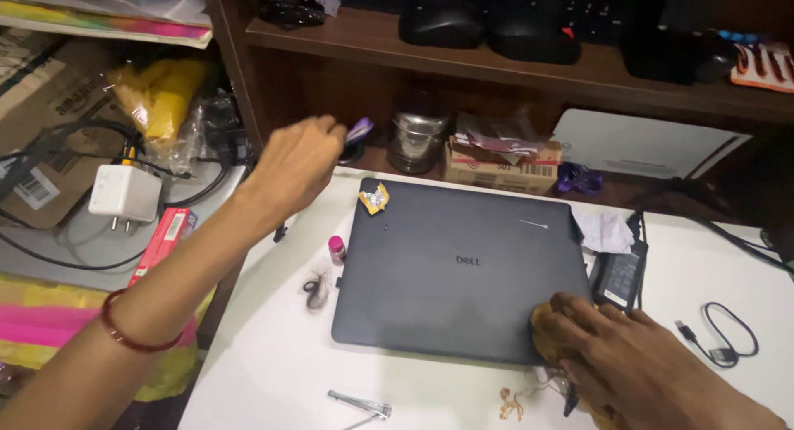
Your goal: The person wipes various small items on a desk with a cloth, including a red container, a blister pack, a purple object, a black tool, a purple comb, a pink bottle, and a nail clipper. The person places the cleaned items on a shelf above the desk.
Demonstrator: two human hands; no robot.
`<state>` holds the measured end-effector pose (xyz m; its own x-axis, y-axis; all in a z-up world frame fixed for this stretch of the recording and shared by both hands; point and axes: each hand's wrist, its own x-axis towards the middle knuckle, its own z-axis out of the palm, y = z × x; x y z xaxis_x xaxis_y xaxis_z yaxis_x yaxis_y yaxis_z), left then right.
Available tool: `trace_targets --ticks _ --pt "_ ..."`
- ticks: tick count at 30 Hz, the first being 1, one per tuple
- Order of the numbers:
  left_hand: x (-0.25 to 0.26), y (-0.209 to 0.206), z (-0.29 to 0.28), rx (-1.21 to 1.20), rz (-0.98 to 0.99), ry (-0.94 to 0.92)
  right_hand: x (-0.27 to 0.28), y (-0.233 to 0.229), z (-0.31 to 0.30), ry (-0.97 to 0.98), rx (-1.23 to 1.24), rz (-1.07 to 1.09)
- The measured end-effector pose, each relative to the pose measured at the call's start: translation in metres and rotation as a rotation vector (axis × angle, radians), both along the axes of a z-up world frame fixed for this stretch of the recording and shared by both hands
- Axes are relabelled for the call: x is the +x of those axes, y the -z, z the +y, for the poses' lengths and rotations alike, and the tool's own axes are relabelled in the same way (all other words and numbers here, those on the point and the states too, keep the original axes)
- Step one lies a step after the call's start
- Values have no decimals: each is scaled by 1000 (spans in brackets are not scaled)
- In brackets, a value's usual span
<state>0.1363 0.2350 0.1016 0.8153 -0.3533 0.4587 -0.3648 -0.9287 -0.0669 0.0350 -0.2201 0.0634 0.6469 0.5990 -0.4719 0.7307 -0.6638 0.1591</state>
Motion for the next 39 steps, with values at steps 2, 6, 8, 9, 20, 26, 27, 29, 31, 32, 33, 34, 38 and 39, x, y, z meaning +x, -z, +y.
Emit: trace_targets --ticks 2,6,8,9,20,26,27,29,31,32,33,34,38,39 --pt "12 18 12 -48 156 -83 16 -19 35 160 -276 119" --pt "38 44 30 -570 376 -54 67 -64 107 -43 239 11" --pt "50 54 29 -805 604 -12 101 -76 155 -73 425 -112" --pt "53 58 28 -849 634 66 114 -76 181 -147 628 -209" --pt "65 95 30 -1136 698 244 210 -40 282 -35 1006 60" --pt "70 124 33 -1442 575 59 253 -14 288 169 1277 184" --pt "72 127 35 -1405 487 -4 262 -9 291 229 1331 214" --pt "79 131 40 -1327 313 -126 279 1 297 309 1394 197" --pt "79 137 43 -1146 66 -191 294 13 310 347 1414 107" --pt "77 139 45 -1051 -54 -223 300 20 319 352 1389 29" --pt "74 139 46 -1002 -98 -232 305 28 331 355 1365 -49" --pt "70 140 44 -953 -141 -241 310 35 343 358 1339 -127" --pt "61 133 35 -1068 -79 -229 331 62 392 474 1299 -61" --pt "59 129 34 -1055 -159 -203 337 68 402 478 1331 -47"
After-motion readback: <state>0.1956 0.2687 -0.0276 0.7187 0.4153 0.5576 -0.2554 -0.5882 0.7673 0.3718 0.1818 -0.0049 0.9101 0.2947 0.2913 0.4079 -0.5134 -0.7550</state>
